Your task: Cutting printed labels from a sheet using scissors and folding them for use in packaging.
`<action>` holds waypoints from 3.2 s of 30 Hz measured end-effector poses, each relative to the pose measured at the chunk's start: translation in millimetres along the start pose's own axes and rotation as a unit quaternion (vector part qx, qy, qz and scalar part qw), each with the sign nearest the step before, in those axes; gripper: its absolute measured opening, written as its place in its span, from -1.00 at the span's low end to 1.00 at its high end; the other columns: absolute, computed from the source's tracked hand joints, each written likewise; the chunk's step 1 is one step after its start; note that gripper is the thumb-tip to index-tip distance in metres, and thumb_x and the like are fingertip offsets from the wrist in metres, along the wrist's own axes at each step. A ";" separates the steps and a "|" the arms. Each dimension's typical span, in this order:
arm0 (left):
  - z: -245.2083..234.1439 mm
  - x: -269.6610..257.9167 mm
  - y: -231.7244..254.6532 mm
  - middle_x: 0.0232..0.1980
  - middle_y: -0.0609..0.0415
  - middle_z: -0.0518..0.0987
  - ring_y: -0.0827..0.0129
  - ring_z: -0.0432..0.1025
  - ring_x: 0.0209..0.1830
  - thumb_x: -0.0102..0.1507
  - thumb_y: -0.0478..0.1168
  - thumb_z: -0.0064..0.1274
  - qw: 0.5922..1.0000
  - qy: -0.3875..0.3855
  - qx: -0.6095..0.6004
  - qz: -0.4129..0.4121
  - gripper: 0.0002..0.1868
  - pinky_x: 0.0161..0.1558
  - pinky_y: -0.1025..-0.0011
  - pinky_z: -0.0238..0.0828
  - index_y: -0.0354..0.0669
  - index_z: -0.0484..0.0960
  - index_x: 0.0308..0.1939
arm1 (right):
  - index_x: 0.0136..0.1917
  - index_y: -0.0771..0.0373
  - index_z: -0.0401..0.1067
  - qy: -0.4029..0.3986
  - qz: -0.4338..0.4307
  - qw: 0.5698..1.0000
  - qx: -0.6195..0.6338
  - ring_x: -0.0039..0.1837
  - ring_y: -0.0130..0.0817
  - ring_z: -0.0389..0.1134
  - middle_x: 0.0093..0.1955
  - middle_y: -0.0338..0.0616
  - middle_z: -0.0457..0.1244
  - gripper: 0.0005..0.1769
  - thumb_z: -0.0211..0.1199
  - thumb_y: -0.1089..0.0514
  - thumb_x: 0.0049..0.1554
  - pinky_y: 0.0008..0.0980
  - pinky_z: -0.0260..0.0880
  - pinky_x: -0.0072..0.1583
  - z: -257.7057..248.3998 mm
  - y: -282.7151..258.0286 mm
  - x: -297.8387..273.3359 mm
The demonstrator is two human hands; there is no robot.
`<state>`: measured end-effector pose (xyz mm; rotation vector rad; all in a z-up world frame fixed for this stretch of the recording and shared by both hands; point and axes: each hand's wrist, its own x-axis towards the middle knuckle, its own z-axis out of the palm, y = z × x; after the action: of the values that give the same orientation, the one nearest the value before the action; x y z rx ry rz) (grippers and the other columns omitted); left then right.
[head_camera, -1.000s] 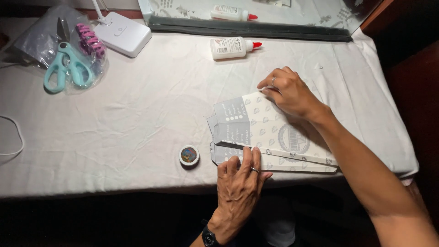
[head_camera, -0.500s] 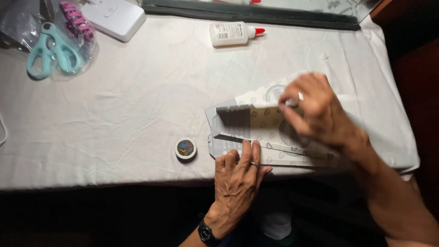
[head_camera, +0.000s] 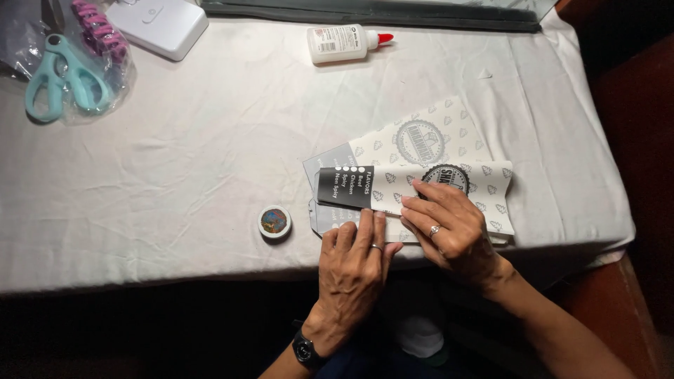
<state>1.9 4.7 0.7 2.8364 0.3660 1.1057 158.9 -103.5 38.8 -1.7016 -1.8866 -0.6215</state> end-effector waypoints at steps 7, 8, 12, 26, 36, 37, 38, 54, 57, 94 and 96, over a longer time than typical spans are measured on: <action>-1.2 20.8 -36.4 -0.21 -0.11 0.55 0.14 0.29 -0.41 0.35 -0.41 0.02 0.994 0.063 -0.079 0.043 -0.92 -0.41 0.26 0.23 -0.35 0.63 -0.16 | -0.14 0.32 0.58 0.024 0.051 0.997 0.051 0.15 0.06 0.49 -0.07 -0.06 0.45 -0.98 0.40 0.32 0.12 -0.07 0.50 0.15 12.0 8.7 -9.0; 3.3 24.5 -44.1 -0.24 -0.07 0.55 0.15 0.37 -0.37 0.29 -0.36 0.15 0.993 0.081 -0.048 0.069 -0.95 -0.40 0.31 0.29 -0.26 0.70 -0.21 | -0.20 0.25 0.61 0.040 0.075 0.995 0.050 0.12 0.01 0.51 -0.13 -0.15 0.46 -0.95 0.40 0.26 0.13 -0.07 0.50 0.14 15.4 8.8 -11.9; 14.7 26.8 -58.0 -0.34 -0.06 0.51 0.11 0.42 -0.28 0.24 -0.43 0.14 0.990 0.017 -0.074 0.118 -0.96 -0.22 0.29 0.38 -0.31 0.70 -0.28 | -0.22 0.22 0.61 0.027 0.059 0.998 0.027 0.11 -0.02 0.51 -0.12 -0.17 0.46 -0.94 0.42 0.23 0.11 -0.11 0.49 0.13 7.0 10.3 -8.9; 0.9 40.1 -68.7 -0.40 -0.03 0.48 0.18 0.43 -0.37 0.26 -0.43 0.13 0.978 -0.032 -0.064 0.197 -0.91 -0.27 0.33 0.38 -0.25 0.68 -0.34 | -0.17 0.28 0.56 -0.088 0.114 0.990 -0.002 0.10 0.02 0.48 -0.09 -0.08 0.42 -0.97 0.34 0.33 0.13 -0.12 0.53 0.04 -70.3 30.3 -58.1; -11.3 52.0 -71.6 -0.40 -0.05 0.45 0.16 0.38 -0.42 0.23 -0.48 0.08 0.967 -0.055 -0.071 0.239 -0.87 -0.33 0.32 0.33 -0.27 0.64 -0.40 | -0.14 0.35 0.54 -0.104 0.031 0.993 -0.039 0.08 0.07 0.47 -0.07 0.02 0.40 -0.94 0.28 0.32 0.17 -0.15 0.52 0.01 -69.0 37.0 -61.2; -12.4 52.8 -71.5 -0.41 -0.05 0.46 0.16 0.39 -0.42 0.22 -0.49 0.08 0.967 -0.058 -0.073 0.239 -0.88 -0.33 0.32 0.33 -0.27 0.64 -0.40 | -0.14 0.35 0.54 -0.102 0.029 0.994 -0.040 0.08 0.06 0.47 -0.06 0.01 0.41 -0.93 0.28 0.31 0.17 -0.16 0.52 0.01 -69.8 37.1 -60.2; -13.2 53.8 -71.3 -0.41 -0.04 0.47 0.17 0.39 -0.42 0.21 -0.50 0.09 0.966 -0.060 -0.075 0.239 -0.88 -0.33 0.32 0.33 -0.28 0.65 -0.40 | -0.14 0.35 0.54 -0.099 0.027 0.994 -0.041 0.08 0.06 0.47 -0.06 0.00 0.41 -0.92 0.28 0.30 0.18 -0.18 0.52 0.01 -70.8 37.5 -59.3; -8.2 52.6 -75.5 -0.41 -0.01 0.46 0.17 0.41 -0.38 0.20 -0.53 0.02 0.965 -0.073 -0.104 0.232 -0.84 -0.28 0.33 0.37 -0.28 0.67 -0.36 | -0.13 0.30 0.54 -0.105 0.016 0.994 -0.039 0.08 -0.03 0.46 -0.07 -0.07 0.39 -0.84 0.19 0.25 0.26 -0.24 0.51 0.00 -67.1 50.5 -67.9; -8.1 53.7 -75.8 -0.40 -0.02 0.45 0.15 0.42 -0.37 0.23 -0.52 0.01 0.964 -0.072 -0.119 0.226 -0.85 -0.27 0.32 0.37 -0.30 0.66 -0.36 | -0.12 0.31 0.54 -0.114 0.012 0.993 -0.032 0.08 -0.01 0.46 -0.06 -0.06 0.39 -0.83 0.18 0.26 0.27 -0.22 0.52 -0.01 -70.4 50.8 -63.0; -1.3 49.1 -79.6 -0.38 0.08 0.50 0.28 0.38 -0.44 0.29 -0.33 0.12 0.975 -0.105 -0.088 0.177 -0.88 -0.33 0.35 0.33 -0.06 0.74 -0.30 | -0.24 0.25 0.54 -0.092 0.053 0.994 -0.028 -0.05 -0.15 0.44 -0.13 -0.15 0.38 -0.90 0.32 0.27 0.14 -0.27 0.51 -0.07 -68.2 46.6 -76.7; 0.5 47.5 -76.9 -0.39 0.10 0.50 0.31 0.37 -0.46 0.28 -0.34 0.13 0.976 -0.104 -0.072 0.178 -0.87 -0.33 0.38 0.33 -0.06 0.73 -0.34 | -0.23 0.26 0.53 -0.100 0.042 0.994 -0.030 -0.06 -0.13 0.42 -0.10 -0.12 0.38 -0.89 0.28 0.28 0.15 -0.24 0.51 -0.07 -67.6 44.0 -75.3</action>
<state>21.1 91.0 19.6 2.9152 -0.2383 0.8236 213.4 -199.5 40.9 -1.9340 -1.9346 -0.4942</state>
